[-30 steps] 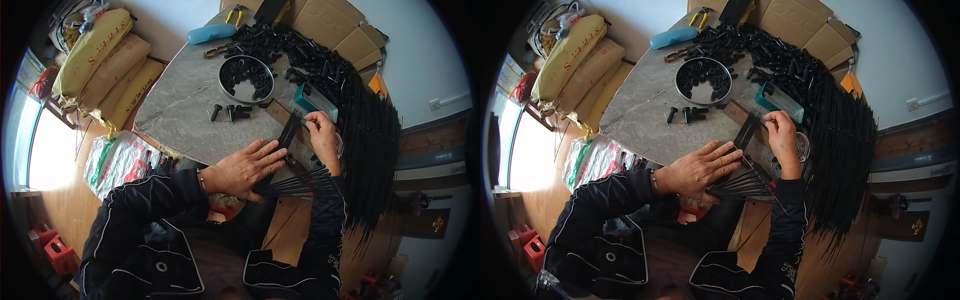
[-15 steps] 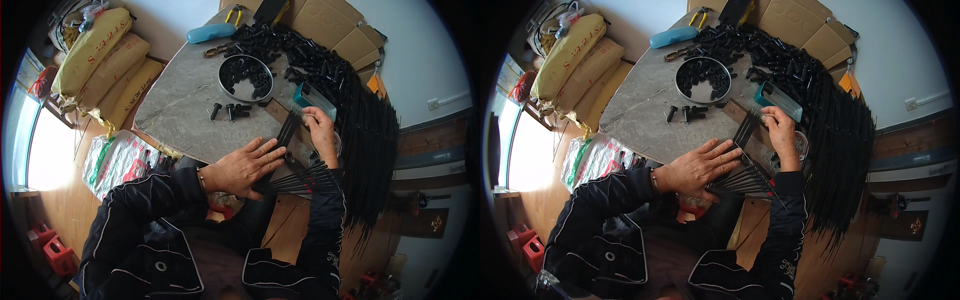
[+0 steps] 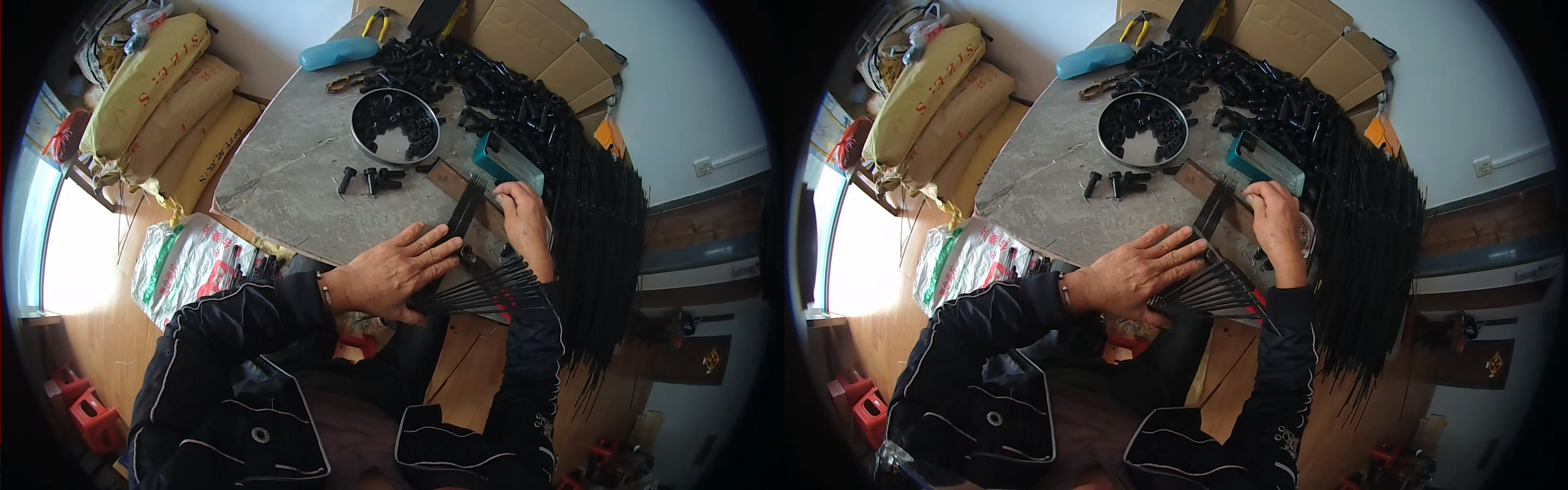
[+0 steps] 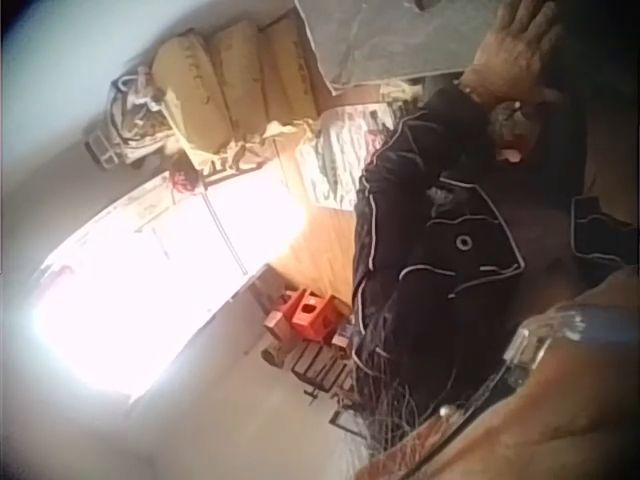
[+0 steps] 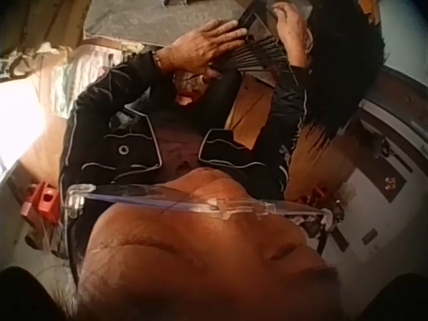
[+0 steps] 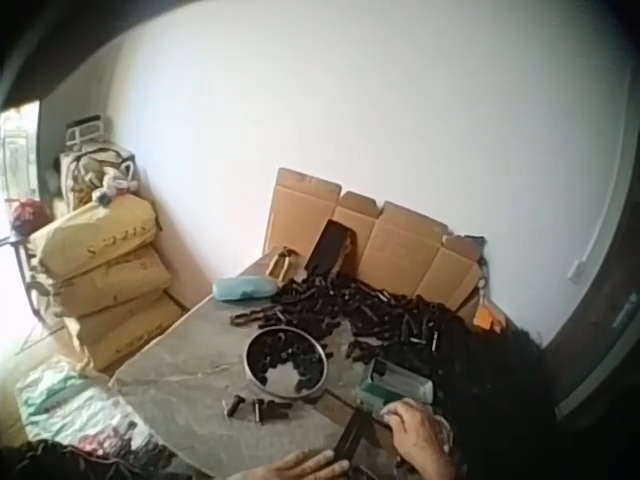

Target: Assembling wire harnesses by inserting wires into connectors and crimping them.

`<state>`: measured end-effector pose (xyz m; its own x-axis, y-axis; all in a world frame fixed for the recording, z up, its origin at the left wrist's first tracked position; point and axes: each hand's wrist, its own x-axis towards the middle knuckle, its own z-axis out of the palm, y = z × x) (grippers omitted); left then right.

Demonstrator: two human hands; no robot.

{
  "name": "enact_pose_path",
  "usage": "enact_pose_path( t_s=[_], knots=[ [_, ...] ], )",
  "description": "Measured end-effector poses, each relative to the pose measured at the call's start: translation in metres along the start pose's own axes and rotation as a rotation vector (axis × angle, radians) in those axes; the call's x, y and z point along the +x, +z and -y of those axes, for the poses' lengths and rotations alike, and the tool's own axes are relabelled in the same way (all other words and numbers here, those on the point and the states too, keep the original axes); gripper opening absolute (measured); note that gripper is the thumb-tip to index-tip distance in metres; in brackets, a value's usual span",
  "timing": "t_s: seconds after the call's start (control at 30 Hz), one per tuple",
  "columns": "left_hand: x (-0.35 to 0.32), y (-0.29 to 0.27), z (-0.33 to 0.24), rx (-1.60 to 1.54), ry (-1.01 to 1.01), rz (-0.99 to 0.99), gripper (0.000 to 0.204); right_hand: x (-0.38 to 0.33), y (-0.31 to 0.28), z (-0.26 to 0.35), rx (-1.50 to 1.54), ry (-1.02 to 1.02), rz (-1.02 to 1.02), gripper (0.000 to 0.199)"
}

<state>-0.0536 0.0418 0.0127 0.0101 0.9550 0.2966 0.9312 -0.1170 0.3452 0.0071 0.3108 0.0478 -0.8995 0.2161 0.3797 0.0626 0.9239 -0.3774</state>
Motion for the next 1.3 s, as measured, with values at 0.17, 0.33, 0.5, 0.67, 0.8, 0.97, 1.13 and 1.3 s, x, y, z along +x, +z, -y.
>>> enact_pose_path(
  t_s=[0.17, 0.33, 0.5, 0.67, 0.8, 0.97, 1.13, 1.3],
  knots=[
    [0.000, 0.001, 0.001, -0.008, 0.005, -0.001, 0.104, 0.011, 0.004, 0.010, 0.024, 0.061, 0.081, 0.012],
    [-0.001, 0.000, -0.002, 0.026, 0.009, -0.025, 0.098, 0.029, 0.009, -0.014, 0.016, 0.094, -0.231, 0.012],
    [-0.006, -0.001, -0.006, -0.017, 0.009, -0.007, 0.102, 0.058, 0.009, -0.045, -0.133, 0.301, 0.039, 0.017],
    [-0.014, 0.000, -0.011, -0.024, 0.026, 0.013, 0.102, 0.064, 0.009, -0.043, -0.243, 0.307, 0.057, 0.016],
    [-0.013, 0.001, -0.011, -0.030, 0.033, 0.003, 0.100, 0.055, -0.002, -0.040, -0.290, 0.171, -0.142, 0.012],
    [-0.011, 0.002, -0.010, -0.044, 0.046, -0.015, 0.098, 0.029, -0.020, -0.021, -0.337, 0.005, -0.287, 0.010],
    [-0.012, 0.001, -0.009, -0.027, 0.037, 0.001, 0.097, -0.011, -0.018, 0.004, 0.023, 0.075, 0.098, 0.013],
    [-0.011, 0.001, -0.010, -0.018, 0.040, 0.008, 0.097, -0.021, -0.021, 0.004, 0.017, 0.167, 0.106, 0.012]
  ],
)
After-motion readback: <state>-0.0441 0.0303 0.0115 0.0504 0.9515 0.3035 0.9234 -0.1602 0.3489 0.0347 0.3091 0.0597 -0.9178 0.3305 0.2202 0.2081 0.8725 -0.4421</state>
